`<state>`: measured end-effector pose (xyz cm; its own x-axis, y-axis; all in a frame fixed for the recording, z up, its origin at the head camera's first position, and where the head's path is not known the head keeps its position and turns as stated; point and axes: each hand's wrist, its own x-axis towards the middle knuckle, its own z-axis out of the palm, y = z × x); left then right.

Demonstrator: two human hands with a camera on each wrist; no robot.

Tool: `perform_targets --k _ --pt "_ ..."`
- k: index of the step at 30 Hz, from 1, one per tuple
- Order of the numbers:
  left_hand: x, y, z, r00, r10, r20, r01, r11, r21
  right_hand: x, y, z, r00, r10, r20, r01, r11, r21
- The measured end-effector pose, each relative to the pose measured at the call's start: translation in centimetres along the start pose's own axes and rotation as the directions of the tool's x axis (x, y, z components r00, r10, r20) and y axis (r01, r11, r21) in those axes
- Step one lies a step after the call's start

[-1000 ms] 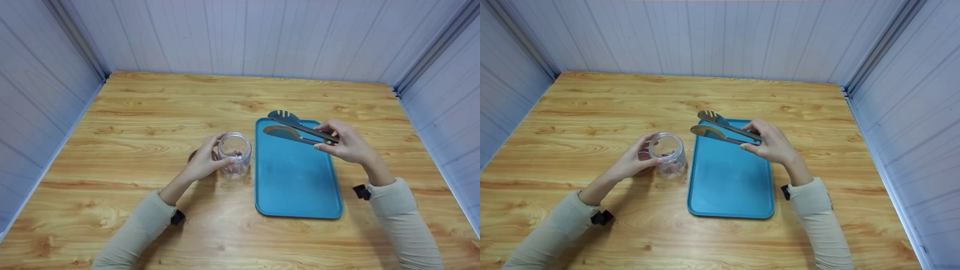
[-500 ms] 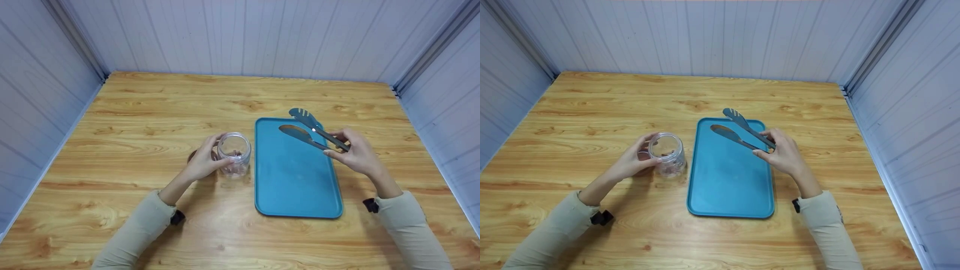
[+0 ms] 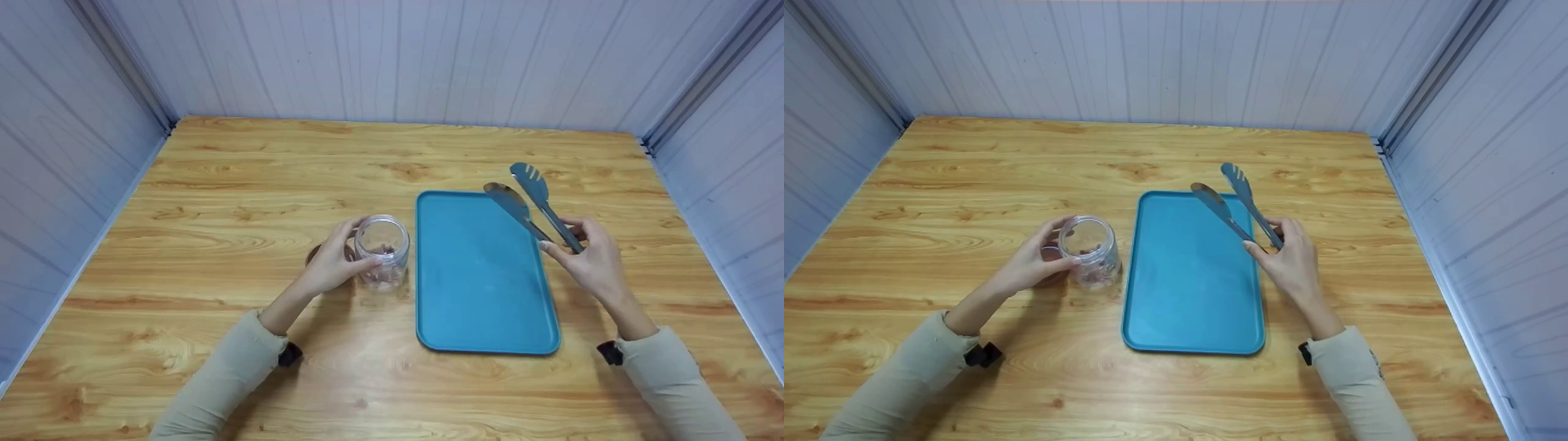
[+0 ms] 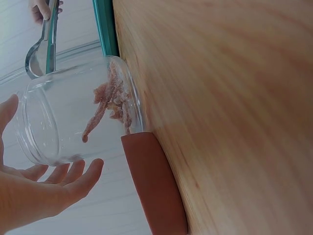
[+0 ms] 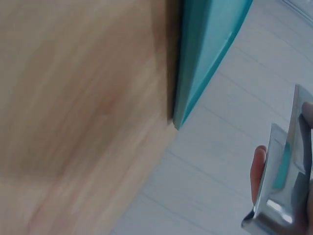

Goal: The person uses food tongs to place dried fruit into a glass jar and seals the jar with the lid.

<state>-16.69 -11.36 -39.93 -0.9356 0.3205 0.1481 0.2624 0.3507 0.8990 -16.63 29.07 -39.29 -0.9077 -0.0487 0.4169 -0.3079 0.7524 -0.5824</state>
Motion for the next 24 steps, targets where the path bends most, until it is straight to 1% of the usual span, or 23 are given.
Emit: perform_targets --k 6,10,17,24 --pt "0.0 0.0 0.0 1.000 0.001 -0.002 -0.001 1.000 0.009 -0.7 0.7 -0.4 0.996 0.088 -0.025 -0.089 0.996 -0.026" --pt "-0.1 0.0 0.0 1.000 -0.001 -0.002 0.001 1.000 0.001 -0.9 1.0 -1.0 0.988 0.146 -0.041 -0.148 0.988 -0.034" --pt "-0.1 0.2 0.0 1.000 -0.017 0.001 0.017 1.000 -0.002 -1.6 2.2 -1.8 0.958 0.284 -0.034 -0.286 0.957 -0.048" --pt "-0.1 0.2 -0.1 1.000 -0.001 0.009 0.001 1.000 0.016 -2.4 3.6 -2.4 0.925 0.379 0.007 -0.378 0.925 -0.045"
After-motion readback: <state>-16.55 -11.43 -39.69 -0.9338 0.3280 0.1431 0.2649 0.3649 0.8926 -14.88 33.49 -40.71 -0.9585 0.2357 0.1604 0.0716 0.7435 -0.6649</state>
